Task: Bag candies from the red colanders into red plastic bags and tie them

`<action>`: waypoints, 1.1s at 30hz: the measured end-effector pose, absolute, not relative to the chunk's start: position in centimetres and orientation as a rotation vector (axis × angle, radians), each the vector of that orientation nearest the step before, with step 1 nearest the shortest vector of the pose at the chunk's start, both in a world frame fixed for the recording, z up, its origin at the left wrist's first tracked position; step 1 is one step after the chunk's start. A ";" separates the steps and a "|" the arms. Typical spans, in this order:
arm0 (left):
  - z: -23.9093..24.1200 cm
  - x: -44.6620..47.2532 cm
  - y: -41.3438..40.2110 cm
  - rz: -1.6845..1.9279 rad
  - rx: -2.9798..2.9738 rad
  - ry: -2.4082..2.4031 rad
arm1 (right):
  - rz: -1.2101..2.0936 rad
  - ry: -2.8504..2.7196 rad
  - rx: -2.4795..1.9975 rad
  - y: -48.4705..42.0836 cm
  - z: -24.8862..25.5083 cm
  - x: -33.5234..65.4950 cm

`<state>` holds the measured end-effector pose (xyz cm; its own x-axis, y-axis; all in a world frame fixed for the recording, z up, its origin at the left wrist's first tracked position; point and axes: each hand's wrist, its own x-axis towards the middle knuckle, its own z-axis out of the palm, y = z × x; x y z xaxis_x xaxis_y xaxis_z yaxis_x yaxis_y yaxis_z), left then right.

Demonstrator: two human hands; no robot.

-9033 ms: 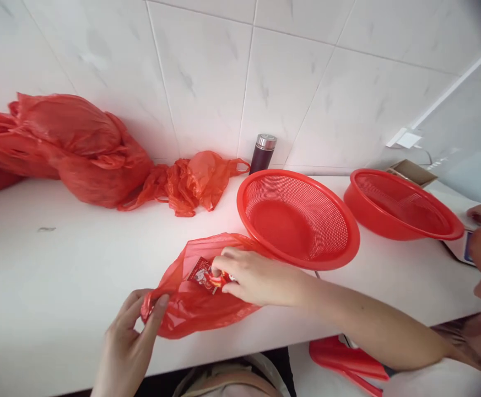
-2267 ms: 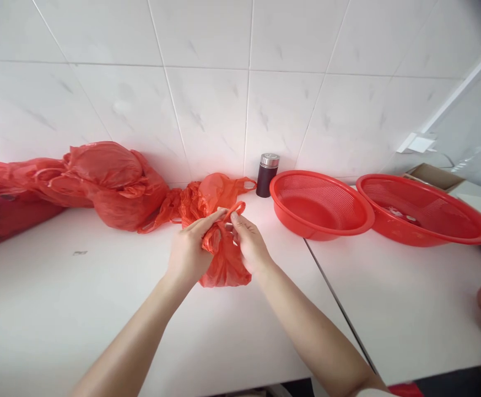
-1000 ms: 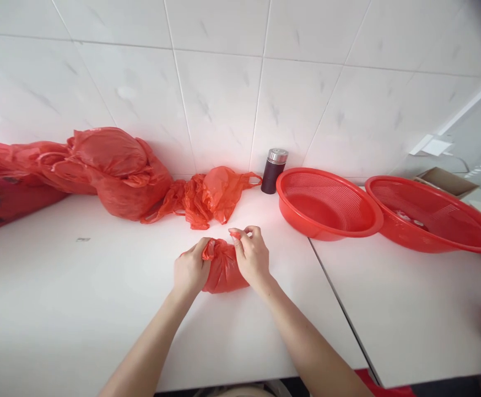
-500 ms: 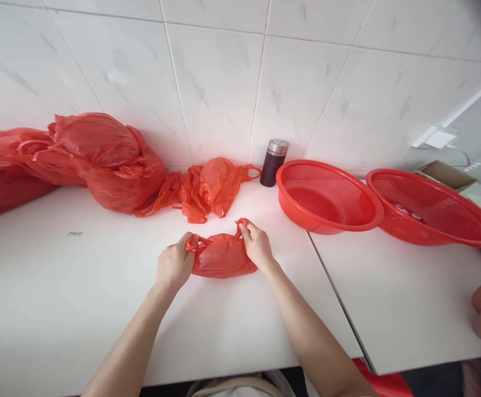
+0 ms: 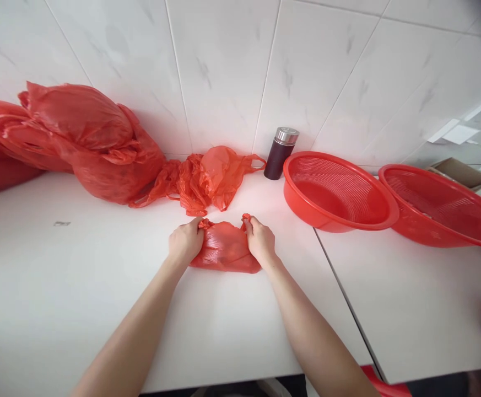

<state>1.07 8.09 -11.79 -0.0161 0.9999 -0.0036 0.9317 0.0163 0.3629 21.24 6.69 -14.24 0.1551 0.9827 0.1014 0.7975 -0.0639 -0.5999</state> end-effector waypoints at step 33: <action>-13.0 2.0 6.8 0.228 2.241 1.857 | 0.744 -1.787 -1.688 4.6 -13.5 20.2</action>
<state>1.99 6.84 -12.96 0.1886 0.9818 -0.0221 0.9474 -0.1760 0.2672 20.18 4.56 -13.51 -0.0458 0.9986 0.0270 0.6842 0.0510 -0.7275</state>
